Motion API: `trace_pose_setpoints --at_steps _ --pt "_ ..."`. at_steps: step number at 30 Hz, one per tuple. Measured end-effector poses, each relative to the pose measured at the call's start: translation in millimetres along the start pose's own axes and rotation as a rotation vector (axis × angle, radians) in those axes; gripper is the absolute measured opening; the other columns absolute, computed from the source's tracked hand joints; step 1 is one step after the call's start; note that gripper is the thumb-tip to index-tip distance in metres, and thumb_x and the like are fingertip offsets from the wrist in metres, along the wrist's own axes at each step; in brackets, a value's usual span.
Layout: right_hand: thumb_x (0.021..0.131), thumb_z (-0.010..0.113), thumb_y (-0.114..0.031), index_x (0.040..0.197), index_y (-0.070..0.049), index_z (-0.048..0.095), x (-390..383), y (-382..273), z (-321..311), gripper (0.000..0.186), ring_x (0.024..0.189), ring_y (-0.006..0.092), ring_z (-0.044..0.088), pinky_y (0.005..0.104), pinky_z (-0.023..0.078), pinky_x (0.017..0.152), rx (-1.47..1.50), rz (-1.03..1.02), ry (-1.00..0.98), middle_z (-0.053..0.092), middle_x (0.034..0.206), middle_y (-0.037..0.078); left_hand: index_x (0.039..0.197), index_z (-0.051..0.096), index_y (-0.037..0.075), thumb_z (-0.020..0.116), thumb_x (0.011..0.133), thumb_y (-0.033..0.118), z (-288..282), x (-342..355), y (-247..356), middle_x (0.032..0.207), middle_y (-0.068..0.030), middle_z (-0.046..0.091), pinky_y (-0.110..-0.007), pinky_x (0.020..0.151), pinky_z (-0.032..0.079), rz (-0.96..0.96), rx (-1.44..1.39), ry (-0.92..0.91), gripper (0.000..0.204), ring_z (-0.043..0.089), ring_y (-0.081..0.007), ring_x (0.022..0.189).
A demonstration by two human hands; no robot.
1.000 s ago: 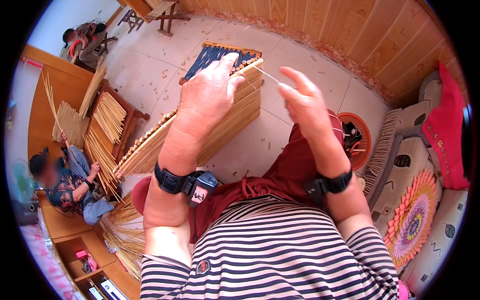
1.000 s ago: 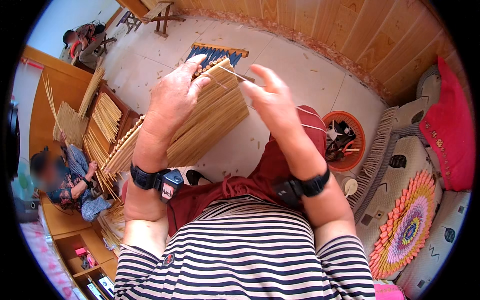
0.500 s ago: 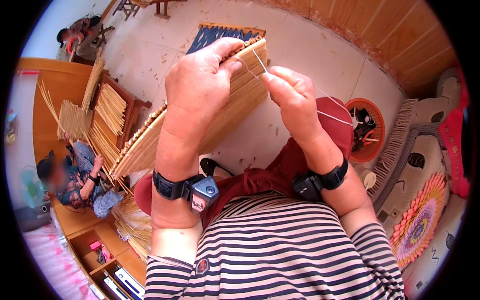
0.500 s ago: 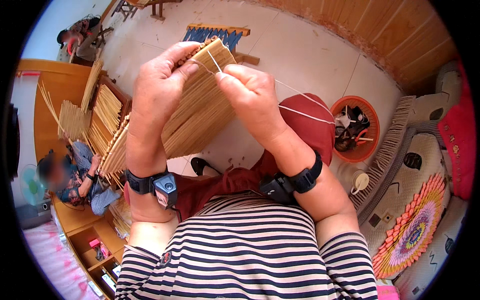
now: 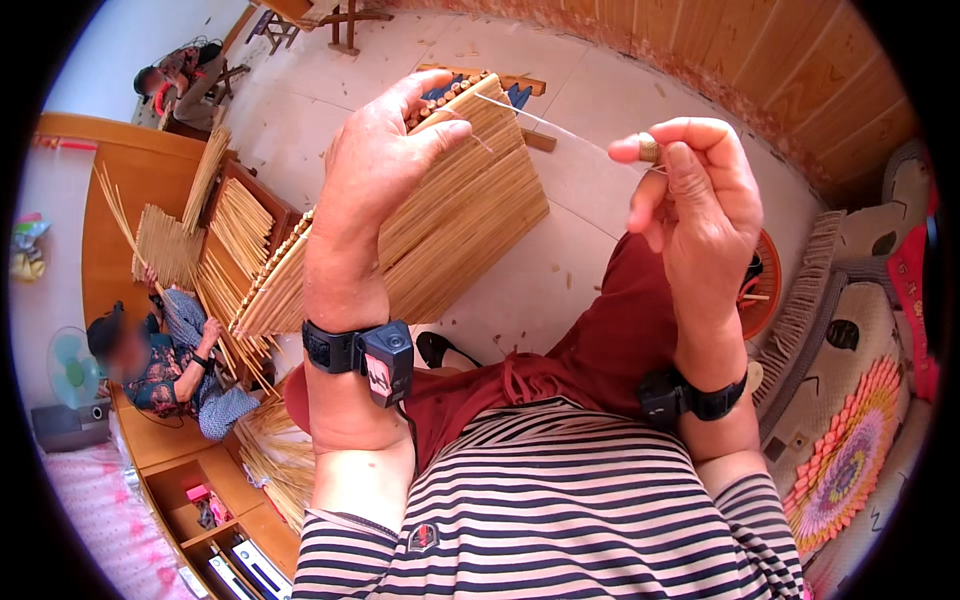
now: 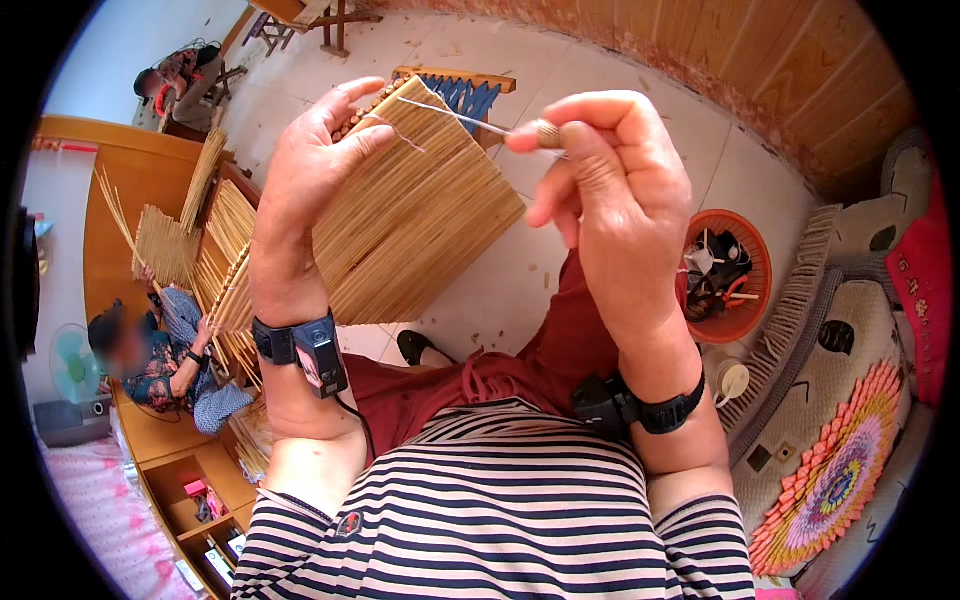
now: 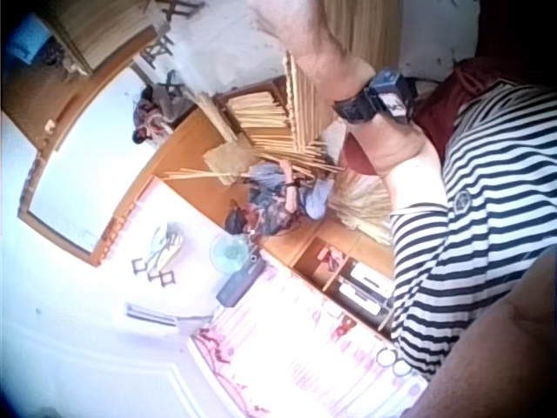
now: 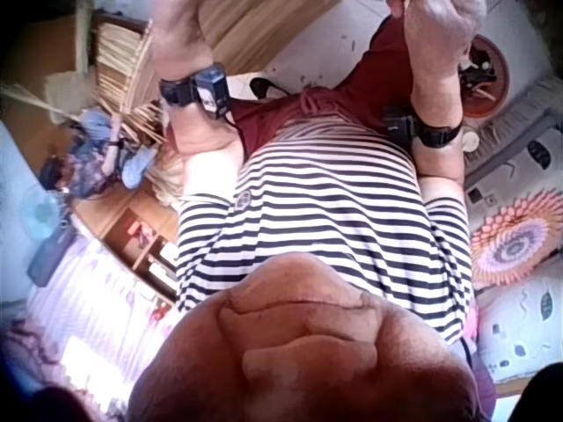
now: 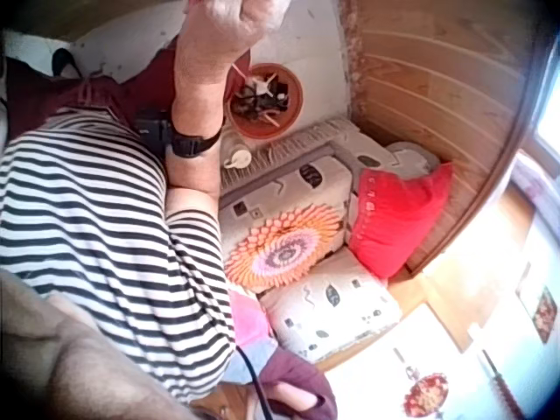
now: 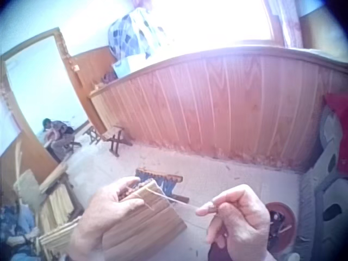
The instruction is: The person weaves together thin bamboo sticks using a white cord, threading the cord around the sticks and through pre-drilled holes in a wooden frame to secure them in place.
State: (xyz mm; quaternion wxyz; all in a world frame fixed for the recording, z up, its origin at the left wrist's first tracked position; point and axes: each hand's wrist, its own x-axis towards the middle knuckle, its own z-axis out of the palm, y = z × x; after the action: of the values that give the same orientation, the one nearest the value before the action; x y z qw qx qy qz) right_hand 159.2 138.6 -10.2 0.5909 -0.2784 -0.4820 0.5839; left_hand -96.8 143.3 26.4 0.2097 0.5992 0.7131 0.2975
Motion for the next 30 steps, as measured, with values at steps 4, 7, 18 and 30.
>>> trace_pose_setpoints --at_steps 4,7,18,30 --pt "0.099 0.056 -0.004 0.107 0.002 0.066 3 -4 13 0.014 0.058 0.0070 0.058 0.0165 0.042 0.051 -0.118 -0.272 -0.117 0.070 0.091 0.009 0.125 0.065 0.003 0.069 0.090 0.011 4 -14 3 0.105 -0.0070 0.071 -0.026 0.084 0.050 -0.006 -0.064 -0.045 0.037 0.063 -0.0110 0.094" --pt "0.100 0.057 -0.010 0.108 0.000 0.067 -1 11 4 0.016 0.057 0.0076 0.059 0.0175 0.042 0.050 -0.122 -0.303 -0.187 0.069 0.083 0.008 0.121 0.064 0.000 0.070 0.087 0.012 23 -48 39 0.100 -0.0155 0.073 -0.031 0.081 0.053 0.098 0.246 -0.021 0.036 0.071 -0.0201 0.090" --pt "0.103 0.054 -0.021 0.103 -0.005 0.055 -27 45 -27 0.016 0.049 0.0118 0.053 0.0223 0.042 0.045 0.306 0.150 0.000 0.060 0.086 0.006 0.128 0.060 0.007 0.072 0.079 0.003 65 -111 62 0.109 -0.0192 0.068 -0.040 0.078 0.055 0.311 0.317 0.028 0.050 0.068 -0.0351 0.089" --pt "0.102 0.056 -0.018 0.102 0.001 0.062 -18 52 -30 0.019 0.053 0.0086 0.052 0.0192 0.038 0.043 0.239 0.023 -0.022 0.062 0.092 0.009 0.117 0.067 0.008 0.061 0.082 -0.007 54 -101 58 0.099 -0.0146 0.071 -0.037 0.072 0.056 0.252 0.202 0.006 0.039 0.070 -0.0319 0.082"
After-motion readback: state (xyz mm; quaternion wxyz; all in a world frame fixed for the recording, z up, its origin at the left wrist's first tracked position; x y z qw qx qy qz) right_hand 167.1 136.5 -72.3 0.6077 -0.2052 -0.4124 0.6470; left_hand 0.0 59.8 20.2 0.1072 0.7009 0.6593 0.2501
